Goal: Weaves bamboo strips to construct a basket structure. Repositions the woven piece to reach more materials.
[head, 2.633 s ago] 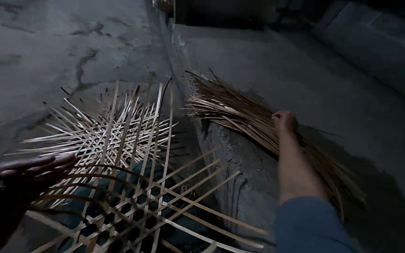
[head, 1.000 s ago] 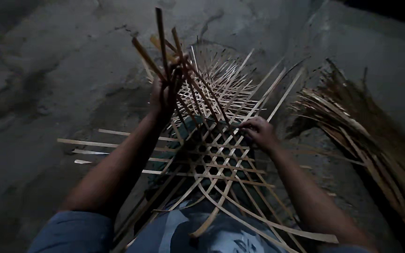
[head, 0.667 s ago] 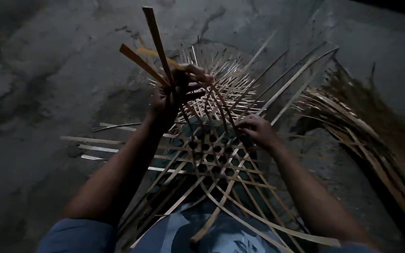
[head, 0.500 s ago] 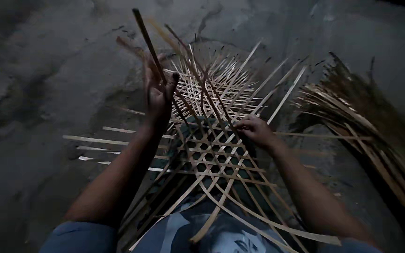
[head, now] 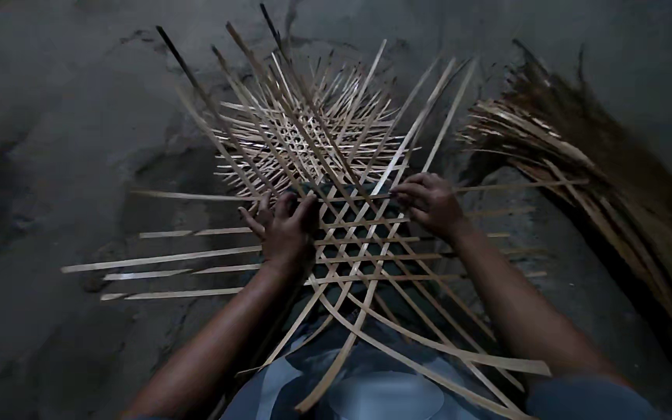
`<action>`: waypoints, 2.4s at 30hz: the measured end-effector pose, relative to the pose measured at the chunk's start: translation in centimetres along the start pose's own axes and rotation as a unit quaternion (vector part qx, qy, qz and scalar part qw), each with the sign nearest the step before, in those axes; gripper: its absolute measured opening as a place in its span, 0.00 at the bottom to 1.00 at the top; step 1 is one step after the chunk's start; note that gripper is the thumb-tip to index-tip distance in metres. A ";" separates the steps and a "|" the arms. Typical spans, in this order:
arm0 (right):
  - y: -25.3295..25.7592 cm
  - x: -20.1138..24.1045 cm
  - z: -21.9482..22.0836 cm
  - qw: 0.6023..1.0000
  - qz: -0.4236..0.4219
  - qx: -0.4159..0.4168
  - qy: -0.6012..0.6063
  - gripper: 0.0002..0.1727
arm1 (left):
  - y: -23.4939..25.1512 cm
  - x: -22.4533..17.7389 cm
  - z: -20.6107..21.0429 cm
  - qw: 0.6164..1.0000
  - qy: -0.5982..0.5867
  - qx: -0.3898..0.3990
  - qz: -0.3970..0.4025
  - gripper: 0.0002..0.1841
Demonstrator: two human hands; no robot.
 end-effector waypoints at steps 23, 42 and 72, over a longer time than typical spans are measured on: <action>0.9 0.3 1.5 0.996 -0.014 0.011 0.090 0.21 | 0.0 -0.1 -0.2 1.000 0.005 -0.008 0.020 0.25; -0.1 4.2 1.6 0.998 0.038 0.011 -0.041 0.10 | -2.2 -1.2 -1.1 0.998 0.007 -0.051 0.034 0.19; -2.7 6.6 5.6 0.992 0.125 -0.028 -0.019 0.22 | -2.4 -0.6 -0.2 0.993 0.009 -0.087 0.074 0.17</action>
Point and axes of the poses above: each hand's wrist, its own y-axis towards the middle knuckle, its own z-axis out of the palm, x = y × z, the point moved 10 cm from there along y, towards the middle knuckle, and after that the axes turned 4 degrees about x, right-handed, at the moved point
